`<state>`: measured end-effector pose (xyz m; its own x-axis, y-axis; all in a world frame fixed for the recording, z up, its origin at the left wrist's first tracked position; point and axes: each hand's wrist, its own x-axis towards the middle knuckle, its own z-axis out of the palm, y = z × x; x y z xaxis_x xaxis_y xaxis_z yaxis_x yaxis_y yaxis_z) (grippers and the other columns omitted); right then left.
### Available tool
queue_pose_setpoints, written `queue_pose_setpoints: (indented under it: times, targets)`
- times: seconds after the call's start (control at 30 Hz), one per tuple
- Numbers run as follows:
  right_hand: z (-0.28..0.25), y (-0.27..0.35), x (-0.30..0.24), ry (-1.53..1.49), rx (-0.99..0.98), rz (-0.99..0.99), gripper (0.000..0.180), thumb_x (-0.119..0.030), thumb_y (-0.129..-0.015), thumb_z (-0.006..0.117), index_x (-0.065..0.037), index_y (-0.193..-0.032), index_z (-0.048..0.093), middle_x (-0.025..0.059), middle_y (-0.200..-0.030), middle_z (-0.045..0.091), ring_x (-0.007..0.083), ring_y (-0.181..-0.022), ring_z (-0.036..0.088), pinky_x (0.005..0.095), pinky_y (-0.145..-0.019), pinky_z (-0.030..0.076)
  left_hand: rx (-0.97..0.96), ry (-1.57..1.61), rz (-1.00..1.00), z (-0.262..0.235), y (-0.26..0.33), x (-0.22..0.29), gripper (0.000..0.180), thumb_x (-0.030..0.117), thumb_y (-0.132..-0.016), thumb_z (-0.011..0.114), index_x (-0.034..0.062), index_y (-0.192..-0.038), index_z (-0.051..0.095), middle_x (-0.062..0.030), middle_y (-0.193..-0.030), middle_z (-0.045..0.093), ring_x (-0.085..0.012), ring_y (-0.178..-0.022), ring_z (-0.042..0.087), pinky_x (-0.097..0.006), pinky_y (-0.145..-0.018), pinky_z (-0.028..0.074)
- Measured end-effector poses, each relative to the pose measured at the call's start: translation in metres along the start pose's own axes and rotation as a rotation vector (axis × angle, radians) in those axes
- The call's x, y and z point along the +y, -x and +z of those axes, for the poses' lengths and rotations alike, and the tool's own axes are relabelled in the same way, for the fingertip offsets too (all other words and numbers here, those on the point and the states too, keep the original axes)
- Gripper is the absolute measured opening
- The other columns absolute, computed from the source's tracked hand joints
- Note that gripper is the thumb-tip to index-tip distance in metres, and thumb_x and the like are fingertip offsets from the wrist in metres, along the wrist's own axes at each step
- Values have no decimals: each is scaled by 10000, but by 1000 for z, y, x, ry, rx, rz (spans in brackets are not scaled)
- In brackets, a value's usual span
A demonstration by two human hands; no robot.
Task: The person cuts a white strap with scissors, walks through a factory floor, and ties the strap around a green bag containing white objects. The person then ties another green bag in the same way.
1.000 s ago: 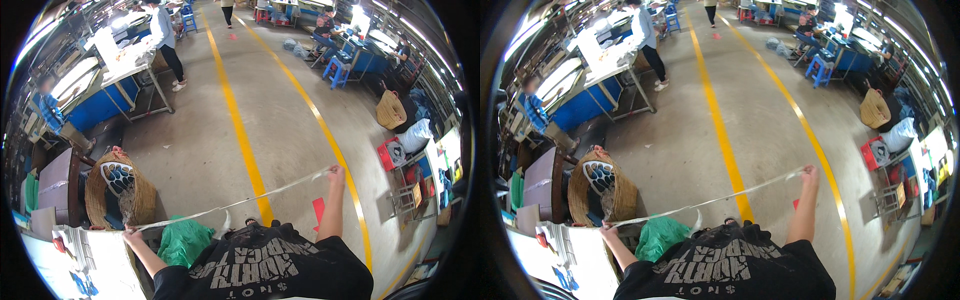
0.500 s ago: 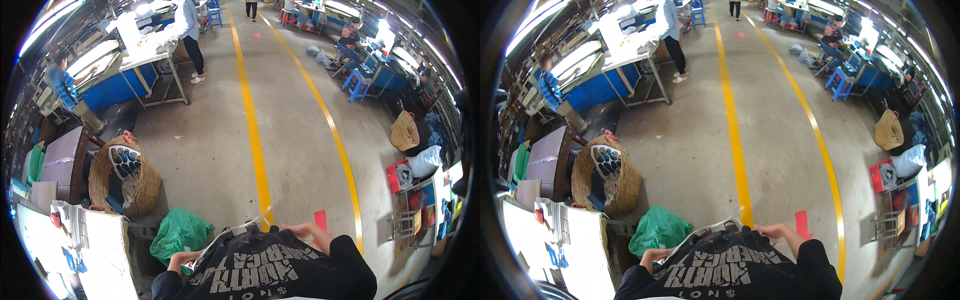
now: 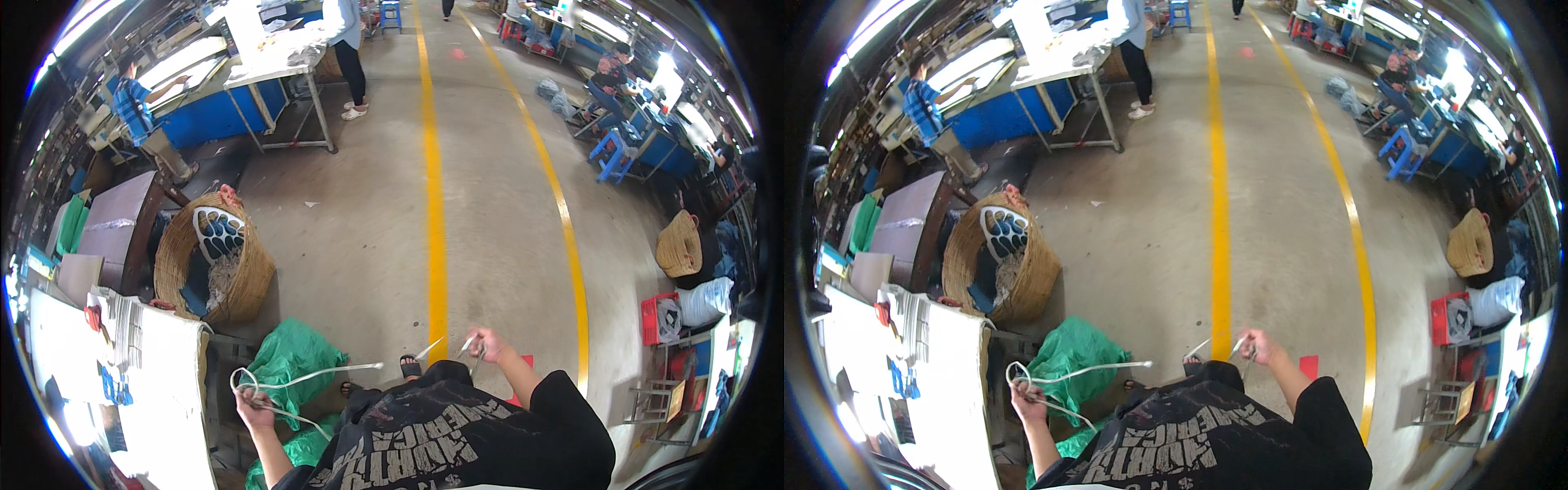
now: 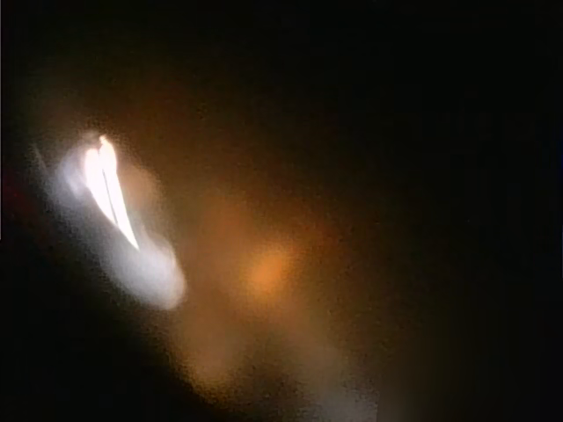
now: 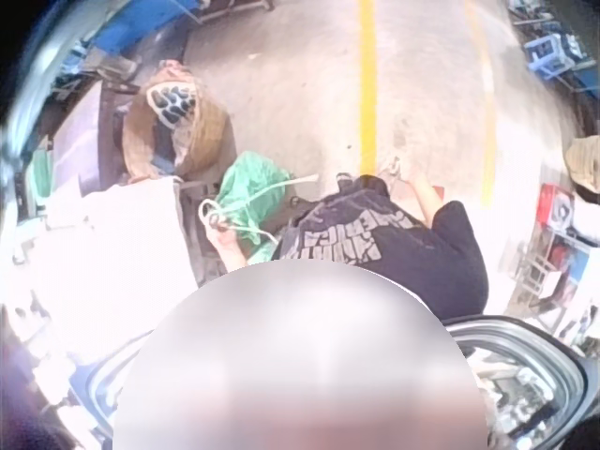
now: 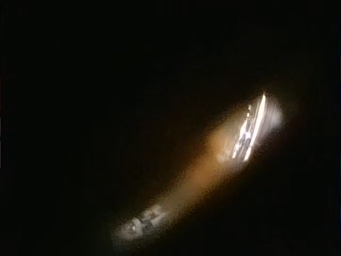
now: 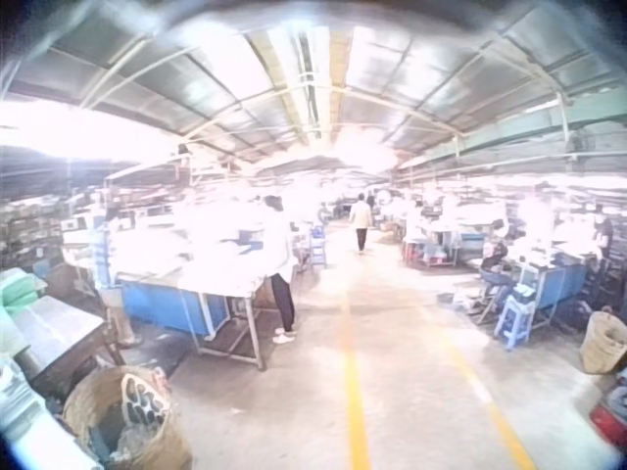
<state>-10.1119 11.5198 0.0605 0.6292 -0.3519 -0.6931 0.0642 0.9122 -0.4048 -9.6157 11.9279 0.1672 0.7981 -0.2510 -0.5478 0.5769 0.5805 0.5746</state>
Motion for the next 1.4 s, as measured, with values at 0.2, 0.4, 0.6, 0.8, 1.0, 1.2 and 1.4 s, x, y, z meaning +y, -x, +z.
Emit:
queue_pose_setpoints:
  times: [0.2,0.4,0.6,0.8,1.0,1.2,1.4]
  targets:
    - [13,-14,-54,379,253,23,388,-545,-891,621,-163,-829,586,-37,-604,413,86,-481,370,232,-438,301,286,69,304,-93,-11,71,198,328,-998,543,154,-1088,578,21,-787,555,-134,-605,484,-275,-641,473]
    - [114,-27,-15,1576,-24,1037,516,-671,-810,642,-187,-983,680,-22,-784,637,58,-477,299,221,-412,219,332,-94,506,-191,10,123,432,313,-1027,444,206,-1439,371,-88,-1213,552,-166,-749,553,-321,-712,539]
    - [156,-112,69,1665,-408,1416,378,-536,-812,652,-192,-964,687,-21,-815,649,115,-524,437,270,-489,330,604,-297,630,-285,50,188,522,181,-990,499,181,-1472,298,-109,-1207,562,-175,-773,565,-289,-583,501]
    - [224,-183,113,2196,-390,1554,332,-452,-792,683,-147,-918,712,13,-837,688,119,-568,498,279,-530,391,717,-356,857,-323,112,255,628,51,-1001,396,209,-1558,150,-137,-1362,464,-244,-969,600,-341,-692,580]
    - [299,-221,87,2652,-87,740,418,-398,-857,630,-22,-1022,706,77,-901,737,169,-565,599,342,-525,468,895,-456,926,-352,191,306,660,-3,-966,304,202,-1563,112,-167,-1291,533,-195,-679,656,-287,-625,555]
    - [341,-291,46,1911,347,546,286,-286,-933,505,-33,-977,630,161,-682,666,212,-386,498,394,-383,418,994,-437,801,-373,228,292,567,-26,-947,344,137,-1490,351,-112,-1223,602,-130,-693,637,-235,-580,505]
    - [510,-231,238,1773,-671,562,391,-425,-969,558,-117,-1208,585,11,-1175,559,108,-1003,511,320,-827,482,798,-250,584,-317,190,190,387,-44,-893,418,37,-1212,620,-27,-896,578,-75,-624,526,-207,-565,480]
